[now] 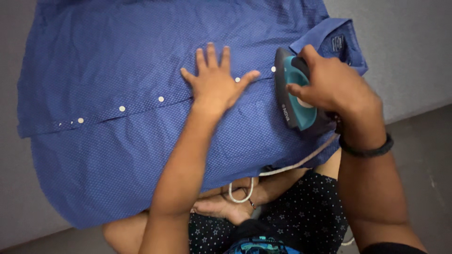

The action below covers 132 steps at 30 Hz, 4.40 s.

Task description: The person irons a blue patterned shirt laid out on a gray surface. They use a handheld iron to smooth the fabric, moving it back and forth across the shirt while holding it flat with their other hand.

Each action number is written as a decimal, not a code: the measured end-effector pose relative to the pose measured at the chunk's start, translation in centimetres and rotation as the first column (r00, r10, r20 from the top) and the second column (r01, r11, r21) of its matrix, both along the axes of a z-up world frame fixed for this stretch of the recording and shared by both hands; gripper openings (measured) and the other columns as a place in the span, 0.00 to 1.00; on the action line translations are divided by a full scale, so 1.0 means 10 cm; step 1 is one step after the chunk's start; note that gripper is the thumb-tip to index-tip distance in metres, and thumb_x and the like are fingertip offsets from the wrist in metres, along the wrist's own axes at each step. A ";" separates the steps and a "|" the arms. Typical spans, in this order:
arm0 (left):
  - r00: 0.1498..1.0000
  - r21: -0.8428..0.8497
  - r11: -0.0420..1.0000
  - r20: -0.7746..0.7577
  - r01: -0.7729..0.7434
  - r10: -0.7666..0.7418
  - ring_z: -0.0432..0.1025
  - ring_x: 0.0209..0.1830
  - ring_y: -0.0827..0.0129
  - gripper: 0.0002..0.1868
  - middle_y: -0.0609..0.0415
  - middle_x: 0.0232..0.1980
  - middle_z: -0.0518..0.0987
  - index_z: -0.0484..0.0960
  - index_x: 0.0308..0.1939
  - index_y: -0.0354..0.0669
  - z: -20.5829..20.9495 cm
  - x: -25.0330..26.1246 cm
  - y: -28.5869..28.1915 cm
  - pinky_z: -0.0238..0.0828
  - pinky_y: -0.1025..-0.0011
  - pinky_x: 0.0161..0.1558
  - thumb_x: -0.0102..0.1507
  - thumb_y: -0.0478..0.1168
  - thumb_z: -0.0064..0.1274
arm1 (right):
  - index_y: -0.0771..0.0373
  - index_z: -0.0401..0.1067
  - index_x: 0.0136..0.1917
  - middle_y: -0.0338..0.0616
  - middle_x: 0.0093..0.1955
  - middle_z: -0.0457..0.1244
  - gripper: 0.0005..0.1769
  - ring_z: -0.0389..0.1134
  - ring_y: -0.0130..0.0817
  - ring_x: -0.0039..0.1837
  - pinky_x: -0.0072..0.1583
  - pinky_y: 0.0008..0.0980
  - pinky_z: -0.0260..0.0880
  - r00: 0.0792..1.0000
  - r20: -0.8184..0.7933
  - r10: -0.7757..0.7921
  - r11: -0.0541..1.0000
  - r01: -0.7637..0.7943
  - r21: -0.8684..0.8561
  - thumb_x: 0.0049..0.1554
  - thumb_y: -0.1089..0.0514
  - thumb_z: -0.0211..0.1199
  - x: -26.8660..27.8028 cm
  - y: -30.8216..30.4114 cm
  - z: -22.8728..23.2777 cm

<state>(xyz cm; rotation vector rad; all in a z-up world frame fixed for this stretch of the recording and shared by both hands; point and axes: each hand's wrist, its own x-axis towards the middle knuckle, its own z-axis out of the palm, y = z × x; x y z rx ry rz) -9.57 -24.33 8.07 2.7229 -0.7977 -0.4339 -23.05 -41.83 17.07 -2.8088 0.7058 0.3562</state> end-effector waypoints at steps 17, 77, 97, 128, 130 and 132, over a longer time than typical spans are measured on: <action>0.802 -0.092 0.812 0.129 -0.576 0.584 0.34 0.83 0.41 0.48 0.37 0.83 0.44 0.52 0.80 0.40 -0.35 0.76 2.21 0.26 0.39 0.76 0.68 0.70 0.38 | 0.60 0.66 0.68 0.66 0.53 0.69 0.28 0.71 0.65 0.56 0.57 0.57 0.71 0.999 -0.031 0.026 0.998 -0.028 -0.056 0.55 0.52 0.64 -0.01 0.00 0.01; 0.755 -0.102 0.779 0.194 -0.619 0.626 0.31 0.83 0.38 0.49 0.36 0.84 0.42 0.51 0.81 0.42 -0.36 0.89 2.42 0.19 0.20 0.69 0.68 0.72 0.38 | 0.52 0.66 0.75 0.62 0.55 0.70 0.34 0.72 0.60 0.57 0.61 0.50 0.71 0.993 -0.016 0.119 0.993 -0.118 0.011 0.54 0.57 0.61 -0.16 0.58 0.08; 0.755 -0.122 0.781 0.205 -0.612 0.623 0.31 0.83 0.37 0.49 0.35 0.83 0.42 0.52 0.81 0.43 -0.43 0.93 2.46 0.19 0.19 0.68 0.67 0.72 0.38 | 0.52 0.67 0.76 0.62 0.53 0.71 0.31 0.75 0.58 0.54 0.56 0.53 0.75 0.982 -0.132 -0.136 0.978 0.112 -0.177 0.60 0.52 0.60 -0.55 0.31 0.19; 0.745 -0.120 0.773 0.211 -0.623 0.633 0.32 0.82 0.38 0.50 0.36 0.83 0.43 0.53 0.80 0.42 -0.41 0.93 2.46 0.21 0.19 0.68 0.67 0.73 0.40 | 0.53 0.70 0.72 0.62 0.55 0.69 0.33 0.71 0.61 0.57 0.60 0.53 0.70 0.960 0.089 0.264 0.964 -0.258 -0.066 0.52 0.58 0.61 0.46 0.52 -0.09; 0.743 -0.131 0.771 0.208 -0.623 0.636 0.33 0.83 0.38 0.49 0.37 0.83 0.44 0.53 0.81 0.42 -0.40 0.95 2.44 0.21 0.20 0.68 0.67 0.73 0.40 | 0.52 0.71 0.72 0.63 0.54 0.69 0.33 0.70 0.62 0.56 0.59 0.53 0.70 0.952 0.110 0.284 0.957 -0.276 -0.087 0.52 0.58 0.61 0.51 0.51 -0.09; 0.746 -0.127 0.773 0.207 -0.622 0.634 0.33 0.83 0.38 0.49 0.37 0.83 0.44 0.53 0.81 0.42 -0.43 0.94 2.46 0.21 0.19 0.68 0.67 0.73 0.39 | 0.53 0.71 0.70 0.63 0.53 0.69 0.31 0.71 0.62 0.55 0.58 0.54 0.71 0.955 0.096 0.280 0.959 -0.276 -0.060 0.52 0.57 0.61 0.44 0.55 -0.08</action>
